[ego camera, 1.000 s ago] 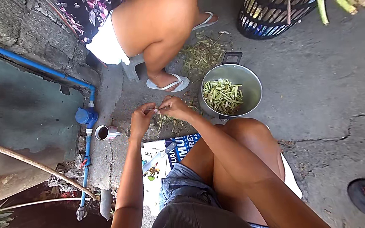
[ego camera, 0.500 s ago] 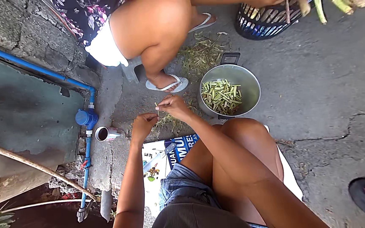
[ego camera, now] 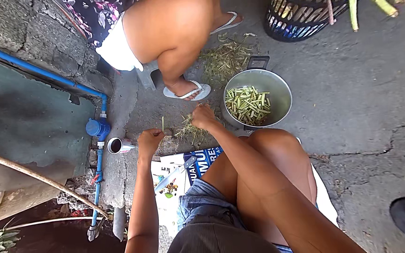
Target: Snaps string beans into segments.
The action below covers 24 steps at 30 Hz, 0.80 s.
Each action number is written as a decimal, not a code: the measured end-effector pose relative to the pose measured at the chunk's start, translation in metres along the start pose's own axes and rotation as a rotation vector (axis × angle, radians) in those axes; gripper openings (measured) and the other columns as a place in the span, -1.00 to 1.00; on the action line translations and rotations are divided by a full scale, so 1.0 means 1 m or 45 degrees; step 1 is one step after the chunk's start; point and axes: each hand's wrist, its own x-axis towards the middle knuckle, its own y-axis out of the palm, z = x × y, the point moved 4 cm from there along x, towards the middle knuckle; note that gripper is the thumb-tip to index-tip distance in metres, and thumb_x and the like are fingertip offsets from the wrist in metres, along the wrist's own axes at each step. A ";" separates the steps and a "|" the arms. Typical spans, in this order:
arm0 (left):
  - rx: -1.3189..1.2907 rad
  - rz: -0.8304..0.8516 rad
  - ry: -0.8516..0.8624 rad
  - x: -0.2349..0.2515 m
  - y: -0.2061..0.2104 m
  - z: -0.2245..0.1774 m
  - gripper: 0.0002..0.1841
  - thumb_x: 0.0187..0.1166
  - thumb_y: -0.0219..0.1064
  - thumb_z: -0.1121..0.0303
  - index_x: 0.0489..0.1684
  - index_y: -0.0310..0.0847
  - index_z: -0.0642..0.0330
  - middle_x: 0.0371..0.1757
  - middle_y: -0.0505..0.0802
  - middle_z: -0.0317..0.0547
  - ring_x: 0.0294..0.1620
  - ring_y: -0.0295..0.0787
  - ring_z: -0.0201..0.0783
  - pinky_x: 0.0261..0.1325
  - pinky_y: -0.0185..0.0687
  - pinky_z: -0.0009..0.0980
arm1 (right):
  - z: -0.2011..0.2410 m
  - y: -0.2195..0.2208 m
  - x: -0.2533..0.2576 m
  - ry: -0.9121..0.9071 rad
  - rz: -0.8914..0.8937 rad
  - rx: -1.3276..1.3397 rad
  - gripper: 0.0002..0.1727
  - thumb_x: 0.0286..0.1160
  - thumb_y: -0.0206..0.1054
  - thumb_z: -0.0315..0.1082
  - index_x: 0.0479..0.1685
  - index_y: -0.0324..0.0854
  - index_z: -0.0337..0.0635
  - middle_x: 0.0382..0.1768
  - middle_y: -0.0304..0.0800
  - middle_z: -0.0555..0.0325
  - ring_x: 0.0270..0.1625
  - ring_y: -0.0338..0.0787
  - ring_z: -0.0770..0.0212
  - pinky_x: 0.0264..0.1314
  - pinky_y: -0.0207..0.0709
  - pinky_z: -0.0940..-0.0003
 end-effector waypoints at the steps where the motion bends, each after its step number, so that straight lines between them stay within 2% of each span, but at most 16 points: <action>1: 0.000 0.007 0.002 -0.001 0.000 0.002 -0.78 0.62 0.44 0.27 0.04 0.86 0.17 -0.05 0.94 -0.05 0.05 0.86 -0.15 0.29 0.61 0.00 | -0.005 0.007 0.004 0.028 0.073 0.012 -0.70 0.42 0.48 -0.32 0.12 0.85 -0.11 0.58 0.45 -0.29 0.65 0.35 -0.38 0.50 0.35 -0.38; 2: -0.001 0.014 0.008 -0.001 0.001 0.004 -0.78 0.62 0.44 0.28 0.03 0.86 0.17 -0.05 0.94 -0.05 0.05 0.86 -0.16 0.28 0.62 -0.02 | -0.009 0.013 0.007 0.046 0.157 -0.002 -0.56 0.41 0.46 -0.39 0.33 0.78 -0.03 0.69 0.30 -0.30 0.68 0.30 -0.42 0.50 0.36 -0.42; 3: 0.002 0.022 0.013 -0.002 0.001 0.004 -0.79 0.62 0.43 0.28 0.03 0.86 0.18 -0.05 0.93 -0.05 0.04 0.85 -0.17 0.28 0.62 -0.03 | -0.012 0.018 0.008 0.054 0.209 -0.017 -0.48 0.40 0.46 -0.41 0.43 0.72 -0.05 0.72 0.24 -0.33 0.67 0.31 -0.44 0.49 0.36 -0.44; 4: 0.009 0.031 0.014 -0.003 0.002 0.004 -0.78 0.62 0.42 0.28 0.03 0.86 0.18 -0.06 0.93 -0.05 0.04 0.85 -0.17 0.27 0.62 -0.04 | -0.015 0.021 0.009 0.069 0.218 -0.012 -0.52 0.39 0.49 -0.39 0.37 0.73 -0.17 0.67 0.31 -0.36 0.65 0.35 -0.44 0.47 0.36 -0.46; 5: 0.012 0.037 0.018 -0.003 0.003 0.004 -0.79 0.62 0.42 0.28 0.02 0.86 0.17 -0.06 0.93 -0.06 0.03 0.85 -0.17 0.26 0.62 -0.04 | -0.016 0.022 0.009 0.102 0.199 -0.005 -0.62 0.38 0.53 -0.33 0.15 0.75 -0.32 0.53 0.47 -0.39 0.59 0.44 -0.42 0.42 0.40 -0.45; 6: 0.015 0.039 0.024 -0.003 0.005 0.005 -0.79 0.62 0.42 0.28 0.01 0.87 0.17 -0.07 0.93 -0.06 0.02 0.85 -0.18 0.25 0.62 -0.05 | -0.016 0.020 0.008 0.143 0.162 -0.015 -0.63 0.40 0.54 -0.24 -0.01 0.74 -0.39 0.36 0.63 -0.37 0.51 0.55 -0.37 0.35 0.45 -0.39; 7: 0.020 0.039 0.030 -0.004 0.006 0.004 -0.80 0.61 0.43 0.28 -0.01 0.87 0.16 -0.08 0.93 -0.06 0.02 0.85 -0.18 0.25 0.62 -0.03 | -0.016 0.017 0.007 0.171 0.121 -0.007 -0.63 0.43 0.52 -0.19 -0.07 0.74 -0.39 0.29 0.69 -0.34 0.48 0.58 -0.35 0.34 0.46 -0.36; 8: 0.031 0.041 0.039 -0.003 0.008 0.004 -0.80 0.60 0.43 0.28 -0.01 0.88 0.16 -0.08 0.93 -0.05 0.02 0.85 -0.16 0.25 0.62 -0.02 | -0.015 0.014 0.007 0.167 0.087 0.020 -0.67 0.43 0.50 -0.22 -0.07 0.77 -0.35 0.33 0.67 -0.32 0.51 0.55 -0.34 0.38 0.44 -0.34; 9: 0.048 0.047 0.047 -0.003 0.010 0.002 -0.80 0.60 0.44 0.28 0.01 0.88 0.15 -0.06 0.93 -0.05 0.05 0.85 -0.14 0.27 0.62 0.01 | -0.013 0.012 0.006 0.133 0.076 0.068 -0.71 0.43 0.48 -0.29 0.04 0.80 -0.27 0.44 0.58 -0.32 0.55 0.49 -0.34 0.43 0.42 -0.33; 11: 0.095 0.061 0.063 -0.001 0.012 0.000 -0.79 0.60 0.43 0.28 0.03 0.88 0.13 -0.04 0.94 -0.05 0.08 0.86 -0.10 0.30 0.61 0.06 | -0.003 0.007 0.001 0.027 0.091 0.177 -0.54 0.44 0.40 -0.44 0.38 0.76 -0.07 0.61 0.38 -0.33 0.54 0.51 -0.35 0.44 0.46 -0.34; 12: 0.115 0.062 0.071 0.001 0.013 -0.002 -0.79 0.61 0.43 0.27 0.02 0.89 0.12 -0.04 0.94 -0.04 0.09 0.86 -0.07 0.30 0.60 0.08 | 0.003 0.004 -0.004 -0.033 0.065 0.198 -0.55 0.48 0.38 -0.42 0.39 0.75 -0.07 0.58 0.42 -0.34 0.49 0.57 -0.34 0.40 0.49 -0.34; 15: 0.177 0.068 0.087 0.004 0.017 -0.009 -0.80 0.62 0.41 0.26 -0.01 0.90 0.09 -0.05 0.94 -0.02 0.11 0.85 0.00 0.30 0.59 0.16 | 0.026 -0.009 -0.029 -0.267 -0.259 0.233 -0.76 0.61 0.32 -0.32 0.02 0.85 -0.21 0.23 0.72 -0.26 0.34 0.69 -0.25 0.32 0.54 -0.24; 17: 0.221 0.073 0.108 0.005 0.019 -0.014 -0.81 0.62 0.42 0.26 -0.03 0.91 0.09 -0.05 0.94 0.00 0.12 0.85 0.05 0.28 0.58 0.20 | 0.039 -0.009 -0.048 -0.533 -0.572 0.223 -0.81 0.61 0.33 -0.39 -0.12 0.84 -0.30 0.03 0.77 -0.24 0.19 0.75 -0.24 0.24 0.61 -0.15; 19: 0.238 0.080 0.137 0.006 0.020 -0.019 -0.81 0.61 0.42 0.26 -0.05 0.91 0.10 -0.07 0.94 0.04 0.10 0.85 0.08 0.25 0.58 0.23 | 0.046 -0.002 -0.060 -0.839 -0.712 0.168 -0.85 0.53 0.36 -0.49 -0.16 0.85 -0.32 -0.10 0.78 -0.18 0.07 0.79 -0.19 0.15 0.69 -0.07; 21: 0.266 0.098 0.158 0.006 0.020 -0.025 -0.82 0.61 0.42 0.27 -0.09 0.92 0.11 -0.09 0.94 0.05 0.07 0.85 0.10 0.22 0.59 0.25 | 0.052 0.006 -0.064 -1.034 -0.615 0.049 -0.86 0.46 0.37 -0.59 -0.16 0.85 -0.35 -0.13 0.78 -0.17 0.05 0.79 -0.17 0.14 0.70 -0.01; 24: 0.292 0.129 0.190 0.005 0.020 -0.033 -0.83 0.59 0.44 0.27 -0.15 0.91 0.14 -0.12 0.93 0.05 0.05 0.85 0.11 0.19 0.59 0.25 | 0.057 0.016 -0.060 -1.045 -0.407 -0.154 -0.87 0.43 0.35 -0.66 -0.17 0.81 -0.43 -0.04 0.77 -0.26 0.16 0.75 -0.23 0.26 0.65 0.03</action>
